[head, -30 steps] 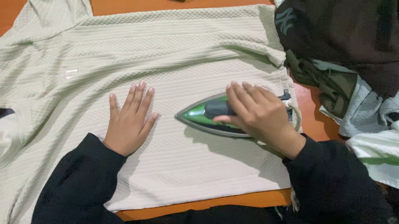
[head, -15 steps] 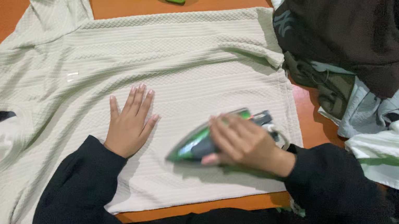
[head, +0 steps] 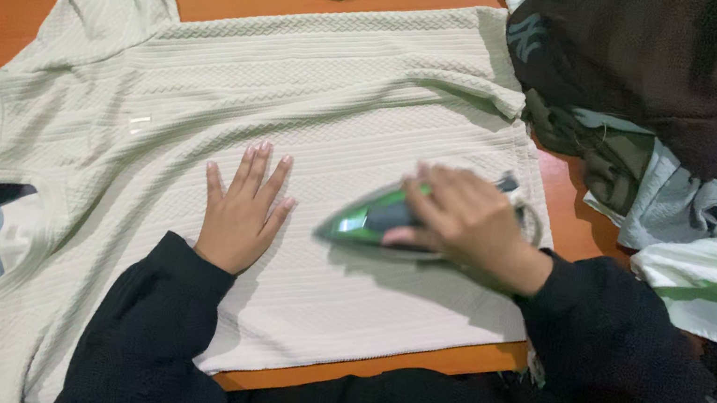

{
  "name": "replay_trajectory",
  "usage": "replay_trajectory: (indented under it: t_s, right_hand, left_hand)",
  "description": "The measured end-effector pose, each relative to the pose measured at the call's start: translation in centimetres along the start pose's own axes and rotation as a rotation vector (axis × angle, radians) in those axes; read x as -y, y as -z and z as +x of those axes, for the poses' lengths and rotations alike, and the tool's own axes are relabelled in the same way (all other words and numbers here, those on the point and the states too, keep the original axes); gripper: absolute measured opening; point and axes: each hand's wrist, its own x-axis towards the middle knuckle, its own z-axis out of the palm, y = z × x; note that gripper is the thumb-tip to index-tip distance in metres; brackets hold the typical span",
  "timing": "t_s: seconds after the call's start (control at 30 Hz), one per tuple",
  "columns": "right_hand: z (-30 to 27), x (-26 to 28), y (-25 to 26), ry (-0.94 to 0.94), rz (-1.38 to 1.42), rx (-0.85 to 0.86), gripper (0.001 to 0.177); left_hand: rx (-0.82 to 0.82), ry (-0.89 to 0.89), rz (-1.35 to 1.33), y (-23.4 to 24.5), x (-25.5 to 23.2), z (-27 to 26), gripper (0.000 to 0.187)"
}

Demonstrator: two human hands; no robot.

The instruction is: The person irons a light-colored long-sleeved shirt on a wooden table, then switches to a black long-sleeved shirt and irons it. The person uses a green and black iron and smooths the fabric with their hands between passes.

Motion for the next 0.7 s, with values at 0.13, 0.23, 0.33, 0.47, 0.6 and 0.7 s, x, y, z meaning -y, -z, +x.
replay_trajectory:
  t_s: [0.13, 0.23, 0.33, 0.47, 0.6, 0.7]
  right_hand:
    - [0.1, -0.9, 0.9, -0.143, -0.168, -0.015, 0.069]
    - [0.0, -0.7, 0.8, -0.149, -0.179, -0.010, 0.069]
    - [-0.4, -0.8, 0.6, -0.070, -0.041, 0.045, 0.069]
    - [-0.9, 1.2, 0.7, 0.157, 0.169, -0.058, 0.075]
    - [-1.3, 3.7, 2.5, 0.311, 0.301, -0.035, 0.073]
    - [-0.9, 3.9, 2.5, 0.321, 0.298, -0.036, 0.074]
  left_hand:
    - [0.005, 0.002, -0.004, 0.0, 0.0, 0.0, 0.062]
    - [0.012, 0.004, 0.009, -0.1, 0.1, 0.0, 0.062]
    - [0.005, 0.001, -0.007, -0.1, 0.1, 0.0, 0.062]
    - [-0.006, 0.006, -0.001, 0.0, 0.0, 0.0, 0.061]
    - [-0.018, -0.001, -0.010, 0.1, -0.1, -0.1, 0.062]
    - [-0.015, 0.000, -0.016, 0.2, 0.0, 0.0, 0.061]
